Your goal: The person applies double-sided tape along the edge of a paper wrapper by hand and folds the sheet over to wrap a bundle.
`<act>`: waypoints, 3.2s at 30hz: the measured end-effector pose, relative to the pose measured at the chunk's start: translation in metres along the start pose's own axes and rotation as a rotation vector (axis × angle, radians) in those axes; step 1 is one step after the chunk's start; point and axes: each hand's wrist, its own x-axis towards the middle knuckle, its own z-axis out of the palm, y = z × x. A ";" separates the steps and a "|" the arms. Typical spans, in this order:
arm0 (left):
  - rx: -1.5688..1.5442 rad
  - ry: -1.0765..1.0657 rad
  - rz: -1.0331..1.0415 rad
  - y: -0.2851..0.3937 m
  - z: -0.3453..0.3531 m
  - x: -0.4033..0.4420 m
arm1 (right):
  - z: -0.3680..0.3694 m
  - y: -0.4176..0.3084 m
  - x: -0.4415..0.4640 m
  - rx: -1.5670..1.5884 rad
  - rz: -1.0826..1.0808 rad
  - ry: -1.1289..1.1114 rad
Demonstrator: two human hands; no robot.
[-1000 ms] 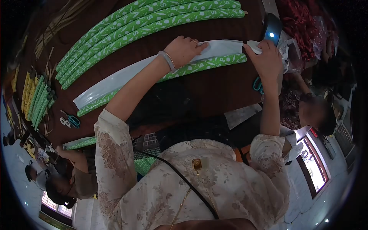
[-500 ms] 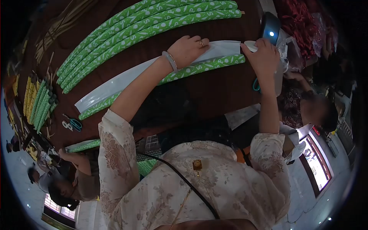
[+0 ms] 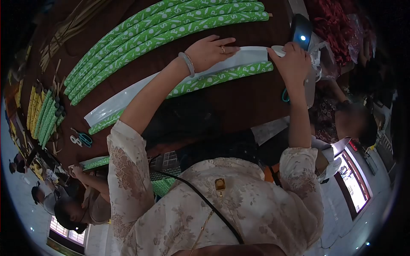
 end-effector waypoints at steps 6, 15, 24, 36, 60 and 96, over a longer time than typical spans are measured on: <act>0.035 -0.017 0.049 -0.006 0.000 0.003 | 0.002 -0.002 0.000 0.001 0.067 -0.093; 0.194 -0.074 0.175 -0.010 -0.003 0.007 | 0.006 -0.004 -0.001 -0.037 0.066 -0.064; 0.177 0.023 0.214 -0.009 -0.004 0.011 | 0.004 -0.011 0.001 -0.158 0.060 -0.045; 0.083 0.126 0.030 0.016 0.002 0.035 | 0.012 -0.017 0.000 -0.107 0.071 0.023; 0.122 0.057 -0.182 0.040 0.005 0.061 | -0.013 0.000 0.004 -0.096 -0.018 -0.206; -1.300 0.498 -0.847 0.049 0.025 0.103 | -0.006 0.039 -0.149 0.425 0.607 -0.291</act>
